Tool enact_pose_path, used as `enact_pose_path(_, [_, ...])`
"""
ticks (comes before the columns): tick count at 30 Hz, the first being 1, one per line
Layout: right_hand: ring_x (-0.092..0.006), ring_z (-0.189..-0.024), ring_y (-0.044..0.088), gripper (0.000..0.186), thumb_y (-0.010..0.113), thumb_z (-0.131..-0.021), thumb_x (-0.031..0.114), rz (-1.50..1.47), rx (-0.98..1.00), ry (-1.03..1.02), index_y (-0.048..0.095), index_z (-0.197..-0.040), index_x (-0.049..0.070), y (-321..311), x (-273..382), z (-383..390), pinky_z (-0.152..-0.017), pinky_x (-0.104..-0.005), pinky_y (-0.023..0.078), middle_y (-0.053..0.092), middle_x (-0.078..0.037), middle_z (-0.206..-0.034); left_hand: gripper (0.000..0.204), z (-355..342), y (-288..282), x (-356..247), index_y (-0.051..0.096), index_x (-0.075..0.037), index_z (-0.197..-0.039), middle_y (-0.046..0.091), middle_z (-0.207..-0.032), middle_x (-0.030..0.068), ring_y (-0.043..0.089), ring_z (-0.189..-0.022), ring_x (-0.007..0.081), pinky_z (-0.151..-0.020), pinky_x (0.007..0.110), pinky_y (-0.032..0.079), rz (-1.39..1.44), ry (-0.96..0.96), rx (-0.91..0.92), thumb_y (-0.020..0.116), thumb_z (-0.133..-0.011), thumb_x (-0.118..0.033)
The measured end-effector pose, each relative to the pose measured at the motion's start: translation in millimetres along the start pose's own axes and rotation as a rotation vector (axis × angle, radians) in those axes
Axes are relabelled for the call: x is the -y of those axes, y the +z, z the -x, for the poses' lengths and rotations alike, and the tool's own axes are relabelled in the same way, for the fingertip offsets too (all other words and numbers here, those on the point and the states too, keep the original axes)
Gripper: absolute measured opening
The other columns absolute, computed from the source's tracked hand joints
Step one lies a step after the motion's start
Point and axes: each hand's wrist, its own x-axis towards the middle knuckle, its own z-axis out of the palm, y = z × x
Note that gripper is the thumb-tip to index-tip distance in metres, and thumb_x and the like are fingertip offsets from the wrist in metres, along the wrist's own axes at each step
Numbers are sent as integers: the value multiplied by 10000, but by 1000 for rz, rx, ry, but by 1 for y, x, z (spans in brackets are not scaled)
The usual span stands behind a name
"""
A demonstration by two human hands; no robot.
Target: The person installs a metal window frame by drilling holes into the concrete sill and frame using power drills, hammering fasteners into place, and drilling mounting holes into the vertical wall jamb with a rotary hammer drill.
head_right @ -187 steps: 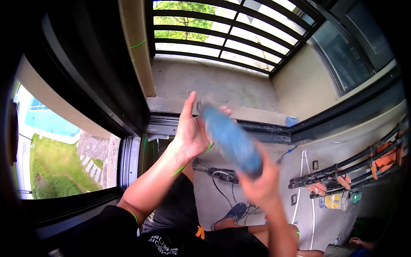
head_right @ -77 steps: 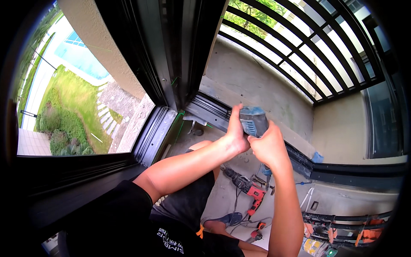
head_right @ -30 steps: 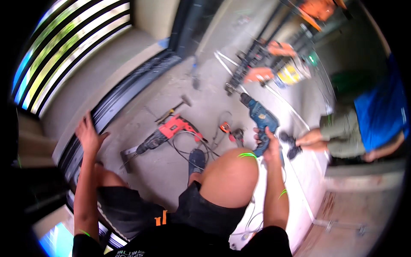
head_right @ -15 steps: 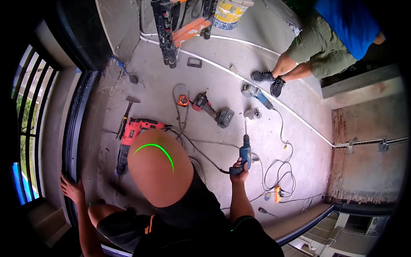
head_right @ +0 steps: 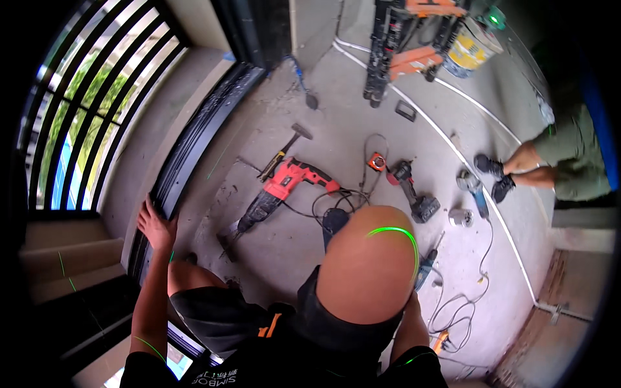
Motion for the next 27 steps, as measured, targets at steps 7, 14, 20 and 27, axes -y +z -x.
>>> enact_pose_path(7, [-202, -834, 693, 403, 789, -962, 324, 1323, -223, -568, 692, -1195, 9, 180, 205, -30, -744, -409, 580, 744, -100, -965, 1139, -1, -2, 0, 335, -134, -1644, 466, -1525, 166, 435, -1406, 405, -1211, 535, 300, -14, -29, -18, 925, -722, -448])
enact_pose_path(14, [-264, -961, 718, 598, 941, -735, 258, 1413, 760, -1033, 669, -1194, -12, 463, 135, 6, -874, -391, 574, 750, -149, -1032, 1161, -3, -5, -5, 402, -121, -1599, 485, -1494, 188, 432, -1391, 415, -1206, 566, 285, 23, -13, -5, 924, -671, -585])
enact_pose_path(20, [-255, -909, 728, 542, 947, -605, 185, 1657, 829, -790, 708, -1054, 0, 503, 123, -26, -859, -395, 581, 759, -140, -972, 1153, -7, -4, -16, 423, -115, -1575, 497, -1472, 183, 449, -1362, 400, -1190, 561, 303, 46, 10, -27, 872, -677, -684])
enact_pose_path(27, [-140, -731, 651, 342, 811, -654, 59, 1520, 1028, -993, 660, -954, -4, 532, 144, 115, -698, -338, 562, 700, -65, -802, 1227, 22, -19, -63, 427, -75, -1567, 428, -1539, 234, 375, -1437, 460, -1217, 649, 253, 362, 250, -55, 898, -617, -692])
